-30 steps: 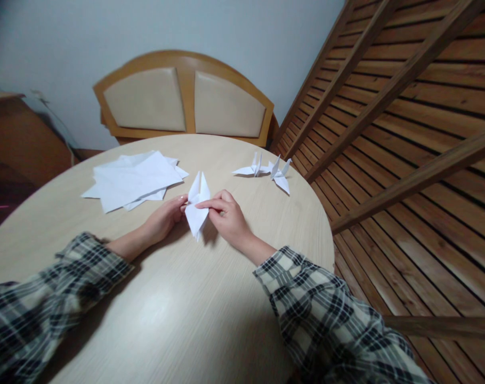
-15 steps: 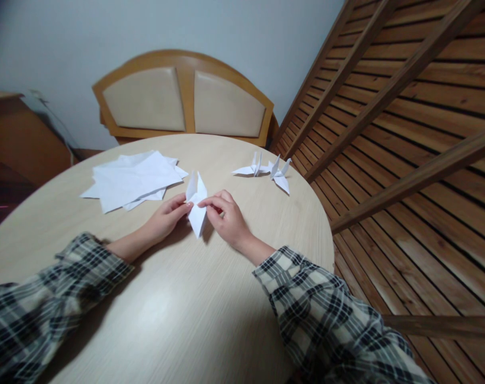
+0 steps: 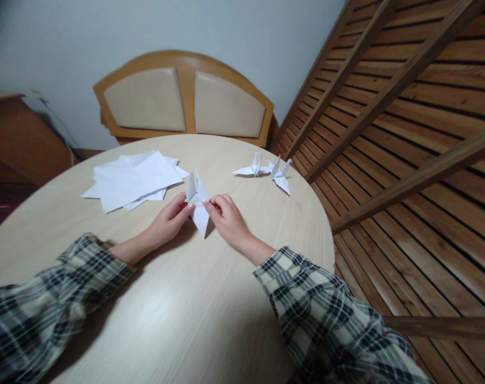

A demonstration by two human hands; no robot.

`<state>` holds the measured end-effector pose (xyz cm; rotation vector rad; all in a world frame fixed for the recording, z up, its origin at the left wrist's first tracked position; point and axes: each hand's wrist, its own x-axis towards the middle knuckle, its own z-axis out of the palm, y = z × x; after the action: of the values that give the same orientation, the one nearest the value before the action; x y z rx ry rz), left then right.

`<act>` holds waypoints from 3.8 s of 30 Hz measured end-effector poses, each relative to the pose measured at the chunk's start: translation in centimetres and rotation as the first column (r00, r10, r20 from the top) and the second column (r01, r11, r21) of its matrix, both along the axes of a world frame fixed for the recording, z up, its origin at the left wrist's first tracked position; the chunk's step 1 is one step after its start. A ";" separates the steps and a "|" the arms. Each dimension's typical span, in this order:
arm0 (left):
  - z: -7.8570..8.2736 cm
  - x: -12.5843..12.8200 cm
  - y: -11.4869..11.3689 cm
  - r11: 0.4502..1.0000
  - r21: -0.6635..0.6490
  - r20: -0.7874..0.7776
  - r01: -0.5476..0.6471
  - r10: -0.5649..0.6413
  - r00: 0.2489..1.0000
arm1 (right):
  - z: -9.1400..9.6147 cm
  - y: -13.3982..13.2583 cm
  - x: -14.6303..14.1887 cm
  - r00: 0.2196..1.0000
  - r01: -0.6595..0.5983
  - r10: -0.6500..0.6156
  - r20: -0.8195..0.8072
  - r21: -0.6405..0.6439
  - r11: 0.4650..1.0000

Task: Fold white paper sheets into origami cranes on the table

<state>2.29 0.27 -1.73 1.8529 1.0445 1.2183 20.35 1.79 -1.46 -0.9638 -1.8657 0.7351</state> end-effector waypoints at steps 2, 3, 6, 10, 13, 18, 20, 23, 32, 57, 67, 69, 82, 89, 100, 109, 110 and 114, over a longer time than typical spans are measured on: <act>0.0 0.0 0.0 1.000 -0.013 0.004 0.014 -0.014 1.000 | 0.0 0.0 0.0 1.000 0.004 -0.004 0.001 0.029 1.000; 0.0 0.0 0.0 1.000 -0.022 0.009 0.019 -0.019 1.000 | 0.0 0.0 0.0 1.000 0.006 -0.006 0.000 0.043 0.999; 0.0 0.1 0.0 0.999 -0.038 0.015 0.031 -0.030 0.999 | 0.1 0.0 -0.1 1.000 0.012 -0.012 0.001 0.078 0.997; 0.1 0.1 -0.2 0.998 -0.050 0.023 0.036 -0.035 0.999 | 0.3 -0.1 -0.1 1.000 0.004 -0.004 0.001 0.110 0.994; 0.1 0.1 -0.3 0.995 -0.078 0.060 0.058 -0.054 0.997 | 0.5 -0.2 -0.1 1.000 -0.010 0.012 -0.009 0.131 0.991; 0.2 0.2 -0.3 0.991 -0.094 0.107 0.092 -0.082 0.991 | 0.6 -0.3 -0.1 0.999 -0.025 0.028 -0.020 0.122 0.992; 0.1 0.2 -0.3 0.986 -0.113 0.149 0.125 -0.108 0.983 | 0.6 -0.3 -0.1 0.999 -0.026 0.028 -0.023 0.077 0.997; 0.0 0.3 -0.2 0.966 -0.169 0.235 0.196 -0.154 0.960 | 0.6 -0.2 0.0 0.998 -0.026 0.025 -0.053 -0.017 1.000; -0.2 0.3 -0.5 0.942 -0.219 0.218 0.254 -0.206 0.954 | 0.7 -0.2 0.0 0.971 -0.112 0.059 -0.230 -0.227 0.967; 1.2 0.2 -0.7 0.978 -0.157 0.297 0.137 -0.086 0.951 | 0.9 -0.8 0.0 0.952 -0.303 0.258 -0.167 -0.371 0.878; 1.5 0.2 -1.1 0.951 -0.226 0.341 0.210 -0.125 0.932 | 0.9 -0.8 0.1 0.928 -0.371 0.323 -0.186 -0.383 0.846; 1.6 0.2 -1.1 0.951 -0.226 0.349 0.212 -0.124 0.929 | 0.9 -0.8 0.2 0.927 -0.373 0.325 -0.185 -0.386 0.844; 1.3 0.1 -0.9 0.942 -0.231 0.382 0.241 -0.140 0.914 | 1.1 -1.0 0.3 0.901 -0.432 0.366 -0.232 -0.412 0.802; 1.4 -0.2 -0.8 0.976 -0.106 0.256 0.188 -0.156 0.954 | 1.3 -1.1 0.3 0.913 -0.406 0.347 -0.214 -0.418 0.813; 1.4 -0.6 -1.0 0.989 0.015 0.051 0.148 -0.148 0.988 | 1.2 -0.9 0.1 0.923 -0.384 0.344 -0.170 -0.407 0.829; 2.0 -0.9 -1.0 0.975 0.215 -0.133 0.065 -0.037 0.990 | 1.0 -0.7 0.1 0.932 -0.360 0.323 -0.162 -0.327 0.874; 2.0 -0.9 -1.0 0.971 0.231 -0.145 0.054 -0.020 0.989 | 1.0 -0.6 0.1 0.934 -0.355 0.319 -0.161 -0.317 0.880; 2.0 -0.8 -1.1 0.956 0.293 -0.165 0.004 0.047 0.985 | 0.8 -0.5 0.1 0.943 -0.329 0.298 -0.150 -0.280 0.902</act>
<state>1.48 -0.84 0.28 2.2118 1.0197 1.3021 20.41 1.32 -0.62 -0.7965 -1.8705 1.2733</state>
